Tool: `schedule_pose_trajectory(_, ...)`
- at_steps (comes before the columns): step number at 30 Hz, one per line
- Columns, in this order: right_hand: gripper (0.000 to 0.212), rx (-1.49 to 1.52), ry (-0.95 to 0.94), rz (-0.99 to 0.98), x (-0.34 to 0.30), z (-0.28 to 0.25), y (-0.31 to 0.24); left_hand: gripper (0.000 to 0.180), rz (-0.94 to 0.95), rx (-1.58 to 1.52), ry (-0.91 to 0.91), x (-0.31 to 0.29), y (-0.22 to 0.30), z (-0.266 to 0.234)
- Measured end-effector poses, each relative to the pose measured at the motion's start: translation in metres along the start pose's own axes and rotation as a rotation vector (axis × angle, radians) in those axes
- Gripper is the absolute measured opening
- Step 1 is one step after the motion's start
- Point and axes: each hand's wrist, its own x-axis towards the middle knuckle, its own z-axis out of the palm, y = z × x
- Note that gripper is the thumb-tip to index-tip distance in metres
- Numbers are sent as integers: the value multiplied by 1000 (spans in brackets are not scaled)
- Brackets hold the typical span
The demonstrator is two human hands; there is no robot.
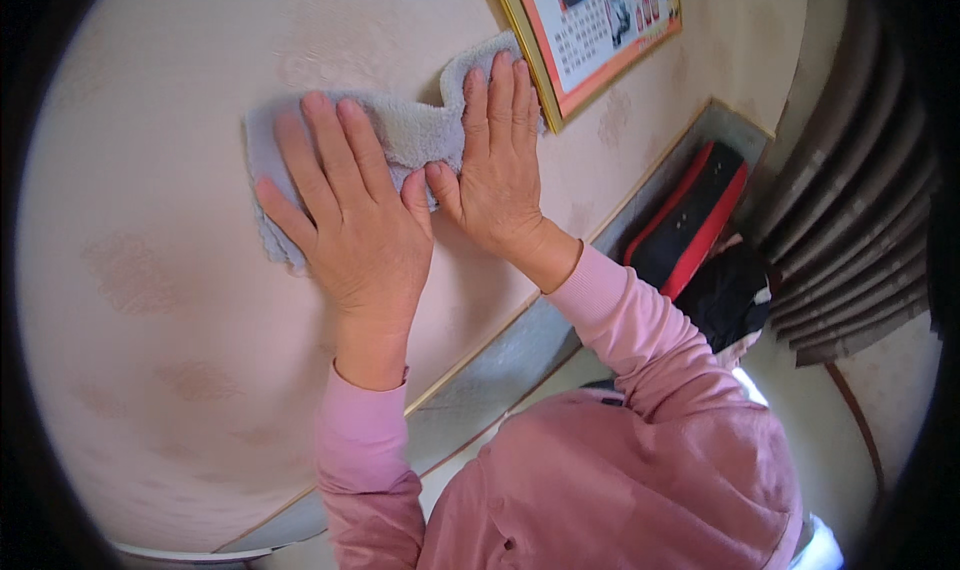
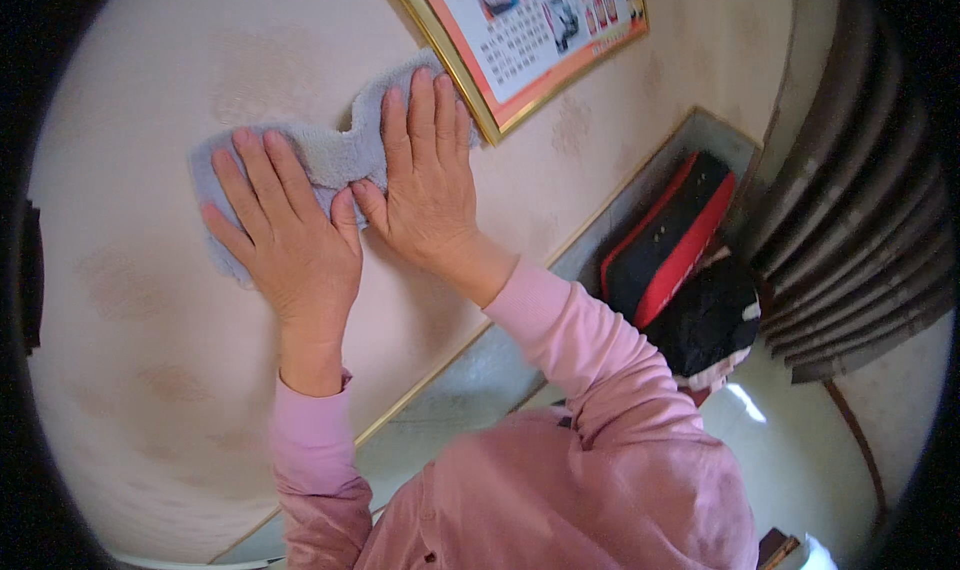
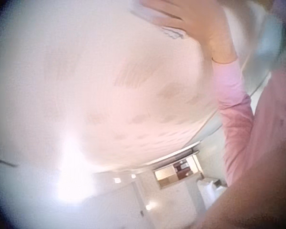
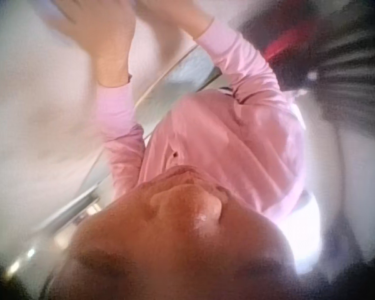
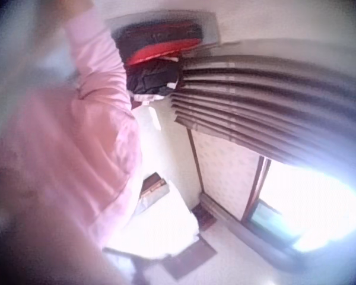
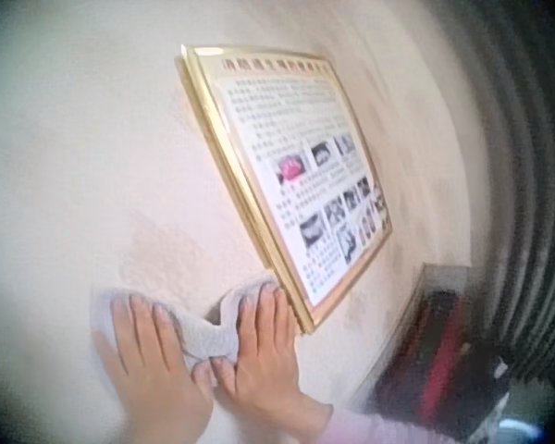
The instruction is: The person wipes a wall and then a bedside table with a cloth. They open the table drawer and wipe the interior surfaces, repeatedly folding the cloth and continuing to clean the drawer until the end of the clip.
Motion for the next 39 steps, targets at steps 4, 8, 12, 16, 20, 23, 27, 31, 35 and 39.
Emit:
schedule_pose_trajectory(4, 82, -1, -62, 56, -55, 3, 16, 77, -2, -12, -125, -45, 24, 19)
schedule_pose_trajectory(8, 86, 4, -101, 79, -106, 4, 35, 85, 1, -22, -175, -87, 50, 38)
schedule_pose_trajectory(12, 91, -16, -196, 153, -153, 1, 54, 83, -1, -40, -198, -128, 77, 60)
schedule_pose_trajectory(16, 97, -59, -299, 268, -191, -6, 66, 75, 77, -33, -311, -167, 100, 75)
schedule_pose_trajectory(20, 94, -94, -424, 477, -222, -16, 71, 55, 96, -184, -338, -195, 121, 85)
schedule_pose_trajectory(23, 93, -34, -466, 575, -244, -28, 71, 47, -3, -653, -631, -215, 131, 76)
schedule_pose_trajectory(27, 93, 204, -629, 518, -270, -43, 68, 49, -200, -1099, -776, -239, 133, 67)
schedule_pose_trajectory(31, 93, 197, -788, 517, -285, -54, 57, 55, -223, -1089, -539, -272, 138, 55)
schedule_pose_trajectory(35, 89, 266, -901, 478, -295, -64, 42, 68, -121, -720, -626, -302, 140, 35)
schedule_pose_trajectory(39, 80, 629, -1139, 528, -299, -67, 27, 84, -433, -890, -749, -309, 143, 1)
